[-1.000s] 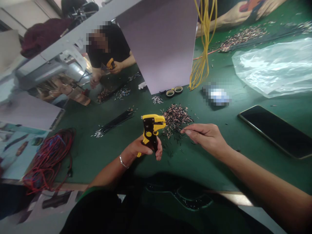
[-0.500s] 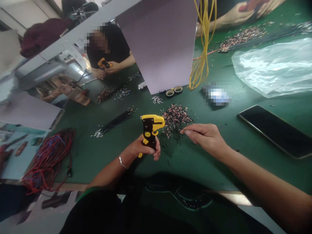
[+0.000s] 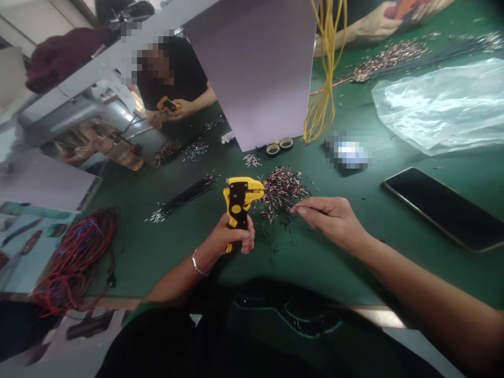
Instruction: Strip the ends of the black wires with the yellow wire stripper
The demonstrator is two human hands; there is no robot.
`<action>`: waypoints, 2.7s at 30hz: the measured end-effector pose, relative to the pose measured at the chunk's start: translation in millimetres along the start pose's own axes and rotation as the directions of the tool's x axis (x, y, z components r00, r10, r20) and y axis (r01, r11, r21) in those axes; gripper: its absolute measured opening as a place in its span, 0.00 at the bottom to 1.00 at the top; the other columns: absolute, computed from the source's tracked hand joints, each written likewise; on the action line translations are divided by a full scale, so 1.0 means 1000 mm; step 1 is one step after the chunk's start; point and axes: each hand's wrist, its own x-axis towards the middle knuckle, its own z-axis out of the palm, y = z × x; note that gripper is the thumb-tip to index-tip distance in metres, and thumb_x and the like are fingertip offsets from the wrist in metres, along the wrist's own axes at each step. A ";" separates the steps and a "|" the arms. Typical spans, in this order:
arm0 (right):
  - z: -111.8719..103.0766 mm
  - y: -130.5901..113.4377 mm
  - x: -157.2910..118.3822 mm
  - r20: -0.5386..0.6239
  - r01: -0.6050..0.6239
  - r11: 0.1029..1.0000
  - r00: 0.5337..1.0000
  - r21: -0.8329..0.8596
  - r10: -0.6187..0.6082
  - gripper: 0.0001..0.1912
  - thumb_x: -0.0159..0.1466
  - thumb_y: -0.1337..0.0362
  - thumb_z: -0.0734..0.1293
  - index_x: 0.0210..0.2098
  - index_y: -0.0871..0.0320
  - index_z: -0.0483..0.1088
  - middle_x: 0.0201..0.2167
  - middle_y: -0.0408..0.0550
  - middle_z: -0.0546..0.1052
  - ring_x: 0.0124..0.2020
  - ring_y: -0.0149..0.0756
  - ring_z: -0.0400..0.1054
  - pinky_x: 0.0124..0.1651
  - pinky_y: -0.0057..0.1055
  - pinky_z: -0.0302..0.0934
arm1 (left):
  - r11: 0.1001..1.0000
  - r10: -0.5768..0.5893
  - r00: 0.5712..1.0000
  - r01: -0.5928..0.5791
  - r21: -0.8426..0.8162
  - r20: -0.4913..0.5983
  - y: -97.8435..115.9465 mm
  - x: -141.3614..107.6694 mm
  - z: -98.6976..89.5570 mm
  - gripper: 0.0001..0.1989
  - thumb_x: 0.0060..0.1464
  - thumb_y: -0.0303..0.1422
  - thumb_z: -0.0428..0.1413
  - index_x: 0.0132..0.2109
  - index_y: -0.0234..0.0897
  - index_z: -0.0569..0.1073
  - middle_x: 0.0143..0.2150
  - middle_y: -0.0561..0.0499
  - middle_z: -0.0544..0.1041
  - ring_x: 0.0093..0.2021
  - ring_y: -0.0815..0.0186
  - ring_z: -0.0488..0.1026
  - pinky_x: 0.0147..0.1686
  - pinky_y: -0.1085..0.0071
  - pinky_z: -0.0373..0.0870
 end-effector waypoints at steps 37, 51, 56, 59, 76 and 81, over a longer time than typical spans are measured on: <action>0.016 -0.003 -0.014 0.044 0.375 0.805 0.915 -0.460 -0.401 0.14 0.66 0.68 0.61 0.36 0.59 0.79 0.24 0.51 0.80 0.24 0.39 0.75 0.29 0.35 0.69 | 0.999 0.034 0.998 -0.036 0.039 0.051 -0.004 0.002 -0.011 0.19 0.44 0.30 0.67 0.45 0.31 0.75 0.36 0.43 0.77 0.36 0.56 0.76 0.41 0.56 0.72; 0.025 -0.011 -0.022 0.164 0.574 0.581 0.779 -0.577 -0.605 0.13 0.66 0.74 0.61 0.29 0.63 0.74 0.20 0.48 0.75 0.19 0.33 0.67 0.22 0.33 0.57 | 0.991 0.027 0.999 -0.030 0.132 0.023 -0.007 0.001 -0.005 0.19 0.46 0.30 0.67 0.46 0.31 0.74 0.37 0.44 0.77 0.37 0.59 0.76 0.42 0.59 0.72; 0.026 -0.009 -0.022 0.182 0.583 0.582 0.778 -0.567 -0.601 0.13 0.65 0.74 0.60 0.28 0.62 0.73 0.20 0.48 0.75 0.19 0.33 0.67 0.22 0.34 0.56 | 0.987 0.040 0.999 -0.042 0.158 0.014 -0.008 0.000 -0.003 0.17 0.48 0.29 0.67 0.45 0.31 0.74 0.36 0.46 0.77 0.36 0.61 0.76 0.40 0.61 0.72; 0.027 -0.008 -0.022 0.190 0.589 0.594 0.779 -0.548 -0.597 0.13 0.65 0.74 0.60 0.27 0.63 0.73 0.20 0.49 0.75 0.19 0.33 0.67 0.22 0.35 0.56 | 0.985 0.040 0.999 -0.041 0.169 0.005 -0.009 0.000 -0.002 0.15 0.49 0.30 0.67 0.44 0.31 0.74 0.35 0.47 0.77 0.35 0.62 0.76 0.39 0.62 0.73; 0.029 -0.007 -0.025 0.219 0.581 0.636 0.801 -0.508 -0.557 0.13 0.64 0.74 0.60 0.27 0.63 0.73 0.21 0.49 0.75 0.19 0.34 0.68 0.23 0.34 0.57 | 0.943 0.059 0.995 -0.029 0.331 -0.081 -0.016 -0.001 -0.009 0.11 0.52 0.33 0.66 0.37 0.32 0.73 0.26 0.50 0.76 0.26 0.65 0.75 0.31 0.66 0.72; 0.030 -0.007 -0.026 0.223 0.584 0.634 0.799 -0.507 -0.558 0.12 0.64 0.74 0.61 0.26 0.63 0.73 0.20 0.49 0.75 0.19 0.34 0.68 0.23 0.34 0.58 | 0.940 0.043 0.982 0.024 0.340 -0.186 -0.018 0.000 -0.005 0.15 0.49 0.37 0.67 0.32 0.32 0.71 0.20 0.54 0.72 0.19 0.69 0.70 0.22 0.71 0.69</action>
